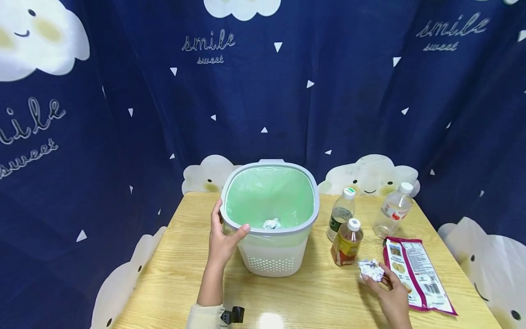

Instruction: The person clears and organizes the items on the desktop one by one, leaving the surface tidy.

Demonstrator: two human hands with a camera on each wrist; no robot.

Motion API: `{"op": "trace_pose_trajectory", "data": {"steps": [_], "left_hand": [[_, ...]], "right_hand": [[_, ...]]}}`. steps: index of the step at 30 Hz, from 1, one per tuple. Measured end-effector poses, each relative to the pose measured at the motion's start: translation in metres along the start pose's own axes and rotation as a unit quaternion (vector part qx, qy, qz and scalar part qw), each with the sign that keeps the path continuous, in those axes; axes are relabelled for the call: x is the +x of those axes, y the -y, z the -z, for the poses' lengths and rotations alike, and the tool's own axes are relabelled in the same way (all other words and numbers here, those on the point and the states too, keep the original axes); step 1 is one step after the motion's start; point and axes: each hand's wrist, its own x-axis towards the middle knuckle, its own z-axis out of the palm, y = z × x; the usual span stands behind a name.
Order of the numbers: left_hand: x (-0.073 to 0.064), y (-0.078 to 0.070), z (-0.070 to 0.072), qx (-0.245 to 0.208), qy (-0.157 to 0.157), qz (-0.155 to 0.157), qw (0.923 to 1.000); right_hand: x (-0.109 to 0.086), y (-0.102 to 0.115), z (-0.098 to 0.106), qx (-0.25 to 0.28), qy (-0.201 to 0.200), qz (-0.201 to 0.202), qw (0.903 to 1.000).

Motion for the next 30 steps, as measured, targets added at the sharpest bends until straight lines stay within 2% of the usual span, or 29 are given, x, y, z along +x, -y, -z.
{"op": "trace_pose_trajectory", "data": {"steps": [6, 10, 11, 13, 17, 19, 25, 30], "left_hand": [[0.0, -0.001, 0.0, -0.004, -0.002, -0.003, 1.0], [-0.001, -0.002, 0.0, -0.006, -0.001, -0.001, 1.0], [-0.001, -0.002, 0.0, -0.007, 0.0, -0.001, 1.0], [-0.001, -0.002, 0.0, -0.006, 0.001, 0.0, 1.0], [0.0, -0.003, 0.001, -0.003, 0.001, 0.002, 1.0], [0.0, -0.003, 0.002, -0.001, 0.001, 0.003, 1.0], [0.001, -0.003, 0.002, 0.0, 0.003, 0.004, 1.0], [0.001, -0.002, 0.002, 0.0, 0.005, 0.003, 1.0]], "right_hand": [[-0.002, 0.015, 0.002, 0.045, -0.036, 0.037, 0.9977], [-0.002, 0.02, 0.006, 0.066, -0.057, 0.084, 0.9926], [-0.001, 0.021, 0.006, 0.084, -0.062, 0.094, 0.9901], [-0.002, 0.026, 0.009, 0.084, -0.066, 0.108, 0.9884], [-0.003, 0.043, 0.014, 0.074, -0.063, 0.108, 0.9893], [-0.003, 0.052, 0.016, 0.051, -0.066, 0.105, 0.991], [0.0, 0.073, 0.019, 0.089, -0.052, 0.118, 0.9877], [0.004, 0.091, 0.017, 0.108, -0.035, 0.153, 0.9817]]}}
